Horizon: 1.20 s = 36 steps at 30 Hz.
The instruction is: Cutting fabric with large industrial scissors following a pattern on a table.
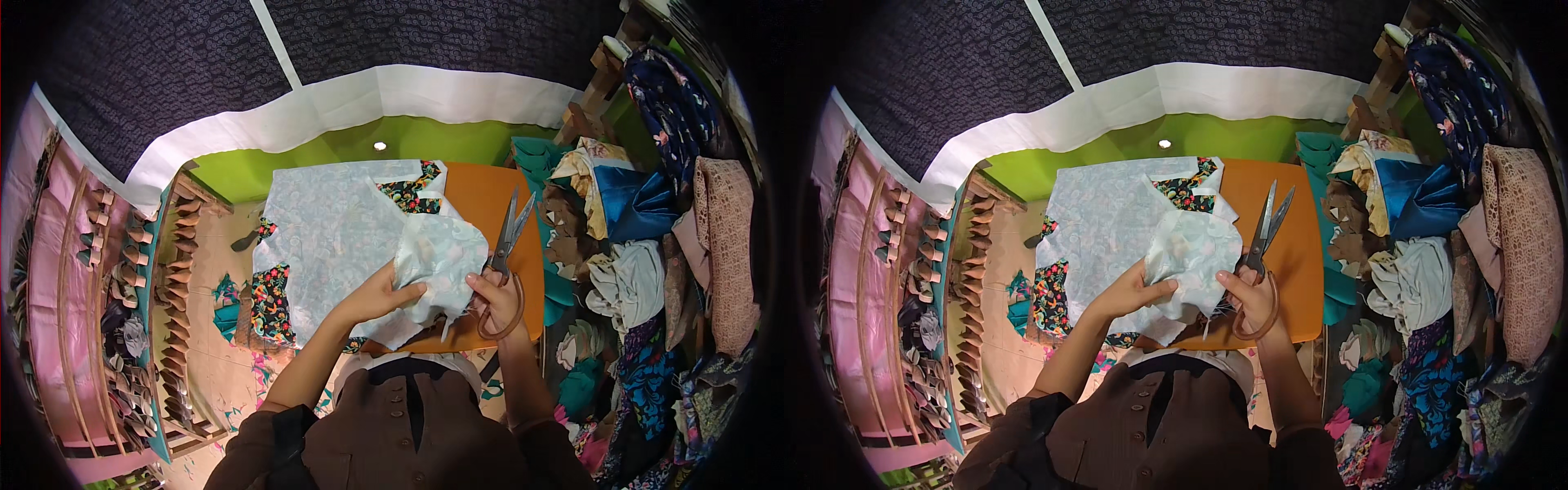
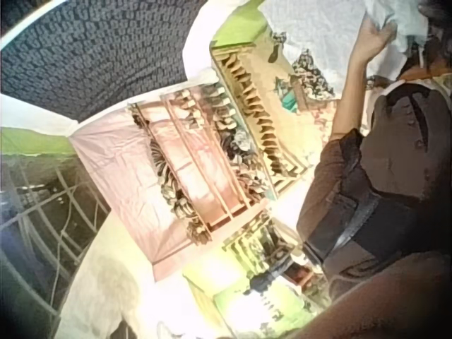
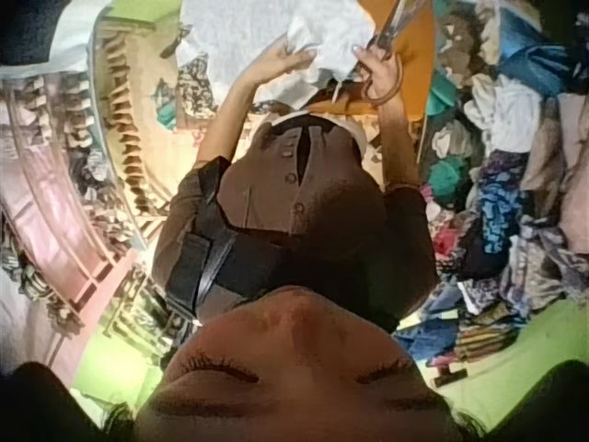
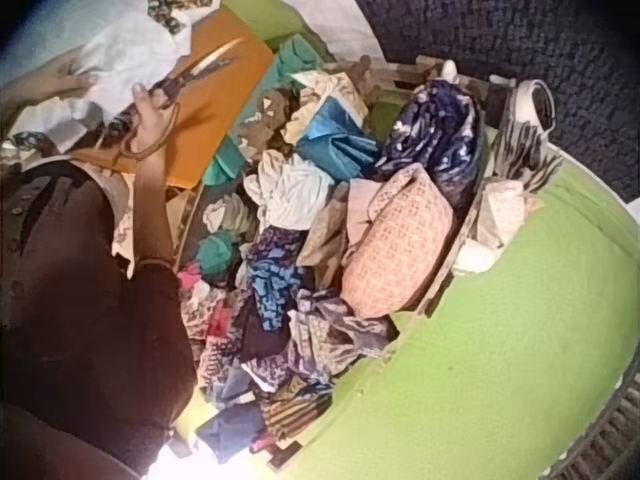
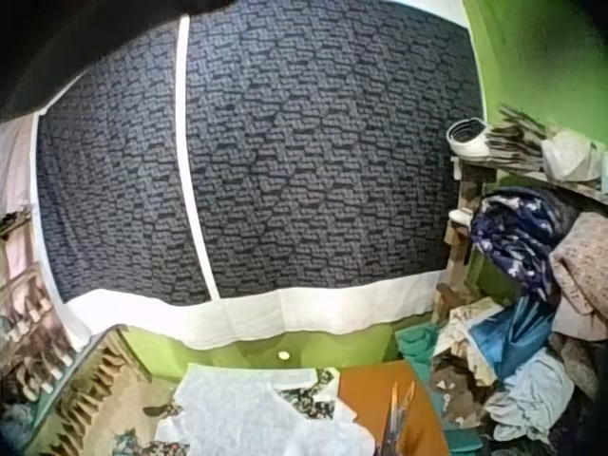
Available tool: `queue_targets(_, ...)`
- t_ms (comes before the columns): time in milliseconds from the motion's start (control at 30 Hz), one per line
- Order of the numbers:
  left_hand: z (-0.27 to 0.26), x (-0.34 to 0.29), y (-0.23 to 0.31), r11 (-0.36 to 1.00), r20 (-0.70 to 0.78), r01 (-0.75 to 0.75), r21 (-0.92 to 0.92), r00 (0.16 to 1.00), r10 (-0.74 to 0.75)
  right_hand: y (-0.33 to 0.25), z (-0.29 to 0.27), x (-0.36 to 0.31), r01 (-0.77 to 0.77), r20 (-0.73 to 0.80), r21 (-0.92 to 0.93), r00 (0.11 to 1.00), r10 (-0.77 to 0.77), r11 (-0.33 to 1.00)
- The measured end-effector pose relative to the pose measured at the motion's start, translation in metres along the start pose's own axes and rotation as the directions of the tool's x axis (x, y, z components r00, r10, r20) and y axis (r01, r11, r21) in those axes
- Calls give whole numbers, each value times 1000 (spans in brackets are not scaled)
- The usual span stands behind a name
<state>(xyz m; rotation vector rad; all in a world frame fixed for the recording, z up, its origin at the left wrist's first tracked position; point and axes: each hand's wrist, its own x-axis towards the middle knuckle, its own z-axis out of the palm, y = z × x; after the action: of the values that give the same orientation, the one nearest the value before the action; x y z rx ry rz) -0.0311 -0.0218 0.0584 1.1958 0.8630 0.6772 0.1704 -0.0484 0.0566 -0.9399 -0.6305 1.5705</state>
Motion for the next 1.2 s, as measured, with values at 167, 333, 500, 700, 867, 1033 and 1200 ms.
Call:
queue_targets(167, 10, -1, 7, 992, 32, -90, 86, 996, 87, -6, 2, -4, 32, 33, -64, 999, -30, 997)
queue_targets(333, 6, -3, 10, 950, -7, 310, 38, 951, -310, 4, -15, -7, -30, 34, -93, 999, 34, 995)
queue_targets(500, 10, -3, 0, 997, -106, 14, -79, 994, -23, 3, -9, -13, -60, 105, 52, 993, 54, 997)
queue_targets(700, 12, -2, 1, 974, -160, -41, -224, 987, 5, 16, -18, -15, -98, 55, 89, 994, 93, 991)
queue_targets(867, 9, -3, 0, 951, -160, -14, -308, 986, -37, 15, -19, -18, -62, 52, 66, 997, 59, 996)
queue_targets(1033, 14, -5, 3, 984, -163, -128, -127, 981, 106, 6, -10, -22, -53, 92, 123, 995, 42, 991)
queue_targets(1200, 12, -4, 1, 993, -221, -48, -112, 975, 22, -1, -3, -26, -91, 120, 35, 989, 86, 995)
